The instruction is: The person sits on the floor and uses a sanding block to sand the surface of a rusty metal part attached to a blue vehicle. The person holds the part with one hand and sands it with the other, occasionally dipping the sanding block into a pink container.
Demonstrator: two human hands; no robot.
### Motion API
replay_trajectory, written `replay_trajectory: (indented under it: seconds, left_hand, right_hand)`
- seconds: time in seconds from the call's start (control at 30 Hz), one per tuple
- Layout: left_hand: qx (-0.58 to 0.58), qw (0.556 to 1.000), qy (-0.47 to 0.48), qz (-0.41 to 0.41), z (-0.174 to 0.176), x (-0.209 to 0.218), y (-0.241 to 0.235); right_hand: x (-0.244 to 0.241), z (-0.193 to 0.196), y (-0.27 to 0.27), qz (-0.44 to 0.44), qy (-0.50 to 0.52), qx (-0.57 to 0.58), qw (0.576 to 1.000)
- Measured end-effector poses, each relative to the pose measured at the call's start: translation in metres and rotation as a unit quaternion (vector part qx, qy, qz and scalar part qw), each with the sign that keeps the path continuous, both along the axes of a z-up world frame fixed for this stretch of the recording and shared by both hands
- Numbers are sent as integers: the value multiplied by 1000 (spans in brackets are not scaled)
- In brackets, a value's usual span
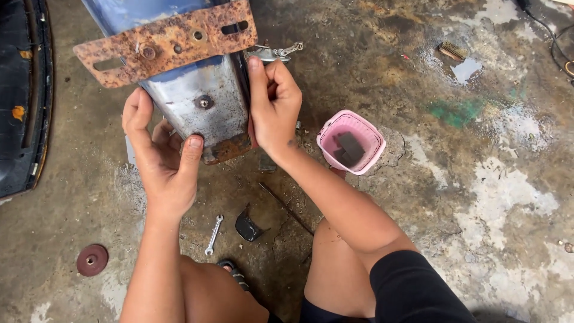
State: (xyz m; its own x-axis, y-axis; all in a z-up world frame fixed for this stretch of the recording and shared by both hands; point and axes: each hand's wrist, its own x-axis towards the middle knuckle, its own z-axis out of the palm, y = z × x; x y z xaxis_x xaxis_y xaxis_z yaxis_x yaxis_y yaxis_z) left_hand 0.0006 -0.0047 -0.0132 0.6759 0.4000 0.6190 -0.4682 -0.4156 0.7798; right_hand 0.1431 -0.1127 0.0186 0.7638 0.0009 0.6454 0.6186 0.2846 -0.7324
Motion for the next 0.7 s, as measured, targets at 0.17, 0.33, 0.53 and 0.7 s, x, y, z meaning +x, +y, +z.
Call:
replay_trajectory:
  seconds: [0.17, 0.33, 0.53, 0.7]
  left_hand:
    - [-10, 1000, 2, -8, -3, -1, 4]
    - [-9, 1000, -4, -10, -4, 0, 3]
    - [-1, 1000, -5, -4, -4, -3, 0]
    - [0, 1000, 10, 5, -3, -2, 2]
  right_hand:
    - [-7, 2, -3, 20, 55, -22, 998]
    - [9, -8, 1, 3, 14, -38, 999]
    - [-8, 10, -1, 25, 6, -10, 1000]
    - [9, -7, 5, 26, 67, -21, 997]
